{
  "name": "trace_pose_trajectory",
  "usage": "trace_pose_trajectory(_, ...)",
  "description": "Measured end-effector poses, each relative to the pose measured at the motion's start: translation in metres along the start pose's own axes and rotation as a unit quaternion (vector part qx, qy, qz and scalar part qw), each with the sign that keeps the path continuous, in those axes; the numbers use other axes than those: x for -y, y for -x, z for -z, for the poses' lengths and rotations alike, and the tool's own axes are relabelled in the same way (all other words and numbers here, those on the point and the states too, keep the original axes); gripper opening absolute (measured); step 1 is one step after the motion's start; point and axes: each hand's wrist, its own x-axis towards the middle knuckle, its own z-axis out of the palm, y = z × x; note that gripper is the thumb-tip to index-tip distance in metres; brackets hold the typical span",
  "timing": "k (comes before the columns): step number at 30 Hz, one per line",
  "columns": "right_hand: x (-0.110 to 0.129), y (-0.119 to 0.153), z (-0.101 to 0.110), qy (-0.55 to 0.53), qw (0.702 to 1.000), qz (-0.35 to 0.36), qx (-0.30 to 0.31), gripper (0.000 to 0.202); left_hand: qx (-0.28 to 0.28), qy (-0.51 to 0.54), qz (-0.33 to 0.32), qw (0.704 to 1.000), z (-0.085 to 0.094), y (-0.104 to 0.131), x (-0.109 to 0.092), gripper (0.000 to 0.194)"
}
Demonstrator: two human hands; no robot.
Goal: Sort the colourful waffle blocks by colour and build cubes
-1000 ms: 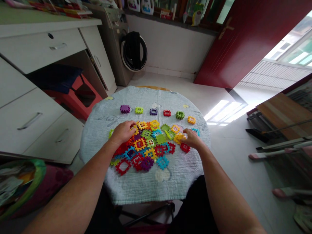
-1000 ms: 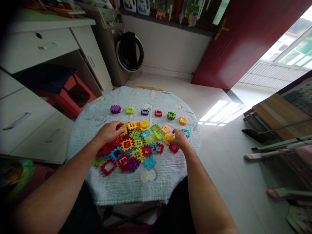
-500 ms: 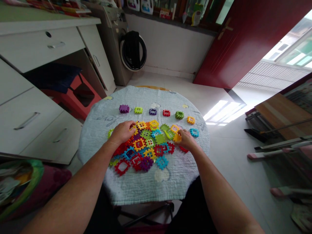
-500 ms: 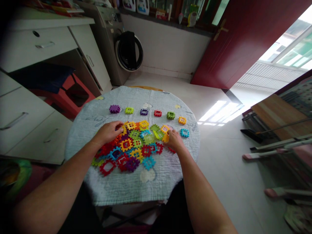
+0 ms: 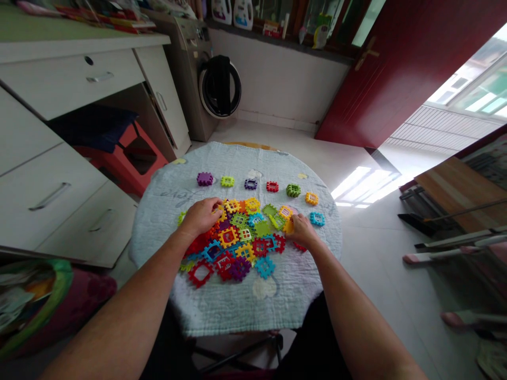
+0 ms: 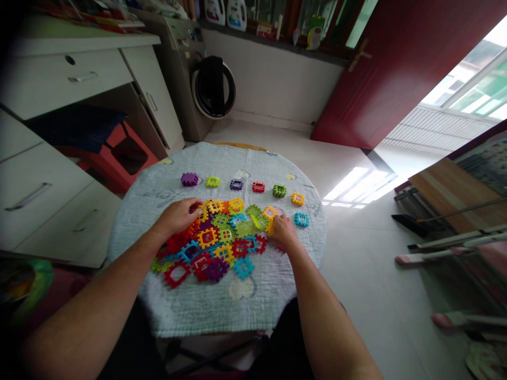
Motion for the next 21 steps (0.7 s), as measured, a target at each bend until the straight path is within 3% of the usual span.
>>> trace_pose_trajectory(4,-0.023,-0.013,0.015,-0.033,0.997,-0.023,-0.060,0.049,-0.005,0.007,-0.009,1.000,-0.002,-0.001,0.006,0.035)
trace_pose_trajectory(9,-0.076,-0.045,0.044,-0.015,0.989,-0.103,-0.110,0.057,0.001,0.006,-0.014,1.000,-0.004,-0.002,0.009,0.035)
trace_pose_trajectory(14,-0.109,-0.080,0.056,0.016,0.992,-0.091,-0.082,0.059,0.005,0.004,-0.007,1.000,-0.004,-0.003,0.011,0.036)
trace_pose_trajectory(21,-0.119,-0.114,0.049,0.068,0.996,-0.054,-0.022,0.065,0.002,0.013,0.017,1.000,-0.004,-0.005,0.019,0.038)
